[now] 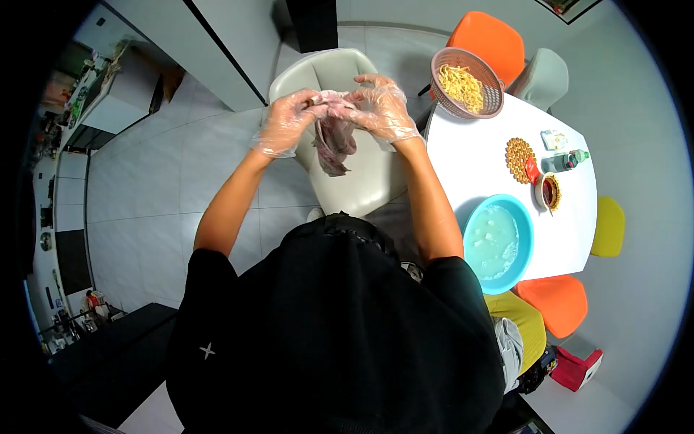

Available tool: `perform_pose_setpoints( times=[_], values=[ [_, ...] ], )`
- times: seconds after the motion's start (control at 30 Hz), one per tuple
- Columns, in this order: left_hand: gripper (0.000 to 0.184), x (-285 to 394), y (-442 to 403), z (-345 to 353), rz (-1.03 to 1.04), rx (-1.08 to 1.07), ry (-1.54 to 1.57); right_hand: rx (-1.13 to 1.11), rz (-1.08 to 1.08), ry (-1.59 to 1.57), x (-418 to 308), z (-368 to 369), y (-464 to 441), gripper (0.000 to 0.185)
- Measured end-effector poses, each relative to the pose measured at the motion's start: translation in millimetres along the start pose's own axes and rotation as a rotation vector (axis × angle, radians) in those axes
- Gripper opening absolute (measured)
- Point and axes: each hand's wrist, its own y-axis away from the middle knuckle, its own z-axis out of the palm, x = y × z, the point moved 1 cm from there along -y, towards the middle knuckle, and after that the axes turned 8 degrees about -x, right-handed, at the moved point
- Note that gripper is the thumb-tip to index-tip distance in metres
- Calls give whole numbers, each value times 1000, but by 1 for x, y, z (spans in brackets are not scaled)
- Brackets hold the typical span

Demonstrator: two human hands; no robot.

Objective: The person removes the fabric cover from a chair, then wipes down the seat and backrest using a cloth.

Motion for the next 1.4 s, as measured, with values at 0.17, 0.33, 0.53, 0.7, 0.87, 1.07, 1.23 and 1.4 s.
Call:
perform_pose_setpoints(
  times=[0.17,0.33,0.53,0.7,0.87,1.07,1.23,1.4],
  values=[
    [21,-6,3,-25,-20,78,150,-248,158,-304,21,5,12,37],
    [19,-10,13,-44,-44,218,173,-11,134,-718,3,-21,-2,27],
    [20,35,12,-49,42,119,13,132,65,-1037,-27,-40,-7,52],
    [22,87,-12,-37,55,121,320,-155,-16,-1188,-11,-25,9,93],
    [21,89,-41,-36,-147,247,758,-203,223,-1436,-43,-2,36,78],
    [78,34,-15,-1,-545,120,1054,-6,320,-1840,-55,7,31,52],
    [100,-4,30,30,-519,-150,1181,33,539,-1805,-49,4,32,46],
    [72,-24,47,39,-468,-222,761,-97,839,-1628,-31,9,43,38]
  ],
)
